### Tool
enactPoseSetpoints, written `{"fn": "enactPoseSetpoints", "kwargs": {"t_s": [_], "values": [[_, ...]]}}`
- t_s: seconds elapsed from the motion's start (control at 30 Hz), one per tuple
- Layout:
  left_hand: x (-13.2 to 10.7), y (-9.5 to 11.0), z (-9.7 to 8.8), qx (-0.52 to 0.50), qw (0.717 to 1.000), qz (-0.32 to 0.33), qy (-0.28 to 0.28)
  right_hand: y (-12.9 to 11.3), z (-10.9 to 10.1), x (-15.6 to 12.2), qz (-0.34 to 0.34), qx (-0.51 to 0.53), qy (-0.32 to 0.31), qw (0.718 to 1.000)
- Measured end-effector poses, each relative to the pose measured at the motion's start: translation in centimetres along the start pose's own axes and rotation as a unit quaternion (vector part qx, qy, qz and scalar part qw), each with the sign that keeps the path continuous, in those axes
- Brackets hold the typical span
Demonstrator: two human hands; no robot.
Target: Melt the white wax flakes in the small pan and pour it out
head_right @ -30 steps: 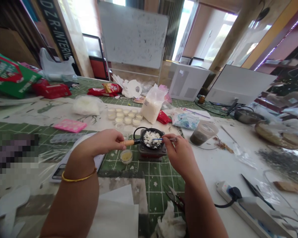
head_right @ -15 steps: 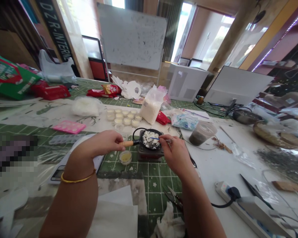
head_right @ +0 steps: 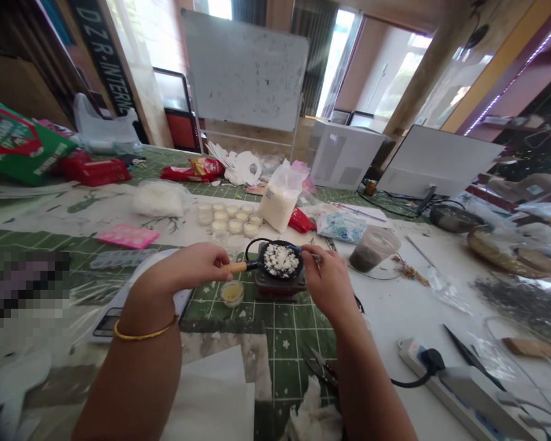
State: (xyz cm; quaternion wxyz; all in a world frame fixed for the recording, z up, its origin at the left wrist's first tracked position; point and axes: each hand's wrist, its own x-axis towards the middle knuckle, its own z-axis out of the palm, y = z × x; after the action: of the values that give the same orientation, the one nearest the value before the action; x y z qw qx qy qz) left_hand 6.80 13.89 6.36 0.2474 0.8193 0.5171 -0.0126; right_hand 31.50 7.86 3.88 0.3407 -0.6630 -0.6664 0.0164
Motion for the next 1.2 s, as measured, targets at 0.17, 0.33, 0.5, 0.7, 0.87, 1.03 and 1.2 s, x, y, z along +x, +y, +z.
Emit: {"fn": "enactPoseSetpoints", "kwargs": {"t_s": [0.17,0.33,0.5,0.7,0.87,1.03,1.2], "values": [[-0.1,0.3,-0.1,0.001,1.000,0.005,0.008,-0.5,0.6,0.1,-0.017,0.018,-0.048,0.999],[-0.3,0.5,-0.1,0.002,1.000,0.007,0.008,-1.2,0.7,-0.2,-0.034,0.021,-0.053,0.998],[-0.1,0.4,-0.1,0.000,1.000,0.005,0.004,-1.4,0.1,-0.6,-0.041,0.011,-0.068,0.997],[0.3,0.1,0.2,-0.005,1.000,0.005,-0.005,-1.6,-0.7,-0.9,-0.049,0.017,-0.099,0.994],[0.5,0.0,0.3,-0.007,1.000,0.006,-0.009,-1.6,-1.4,-1.2,-0.030,0.033,-0.065,0.997],[0.4,0.1,0.2,-0.009,1.000,0.004,0.000,-1.1,-1.7,-1.2,-0.016,0.040,-0.092,0.995],[0.4,0.1,0.5,-0.014,1.000,0.007,0.008,-0.3,-1.8,-0.6,0.015,0.011,-0.022,1.000]]}}
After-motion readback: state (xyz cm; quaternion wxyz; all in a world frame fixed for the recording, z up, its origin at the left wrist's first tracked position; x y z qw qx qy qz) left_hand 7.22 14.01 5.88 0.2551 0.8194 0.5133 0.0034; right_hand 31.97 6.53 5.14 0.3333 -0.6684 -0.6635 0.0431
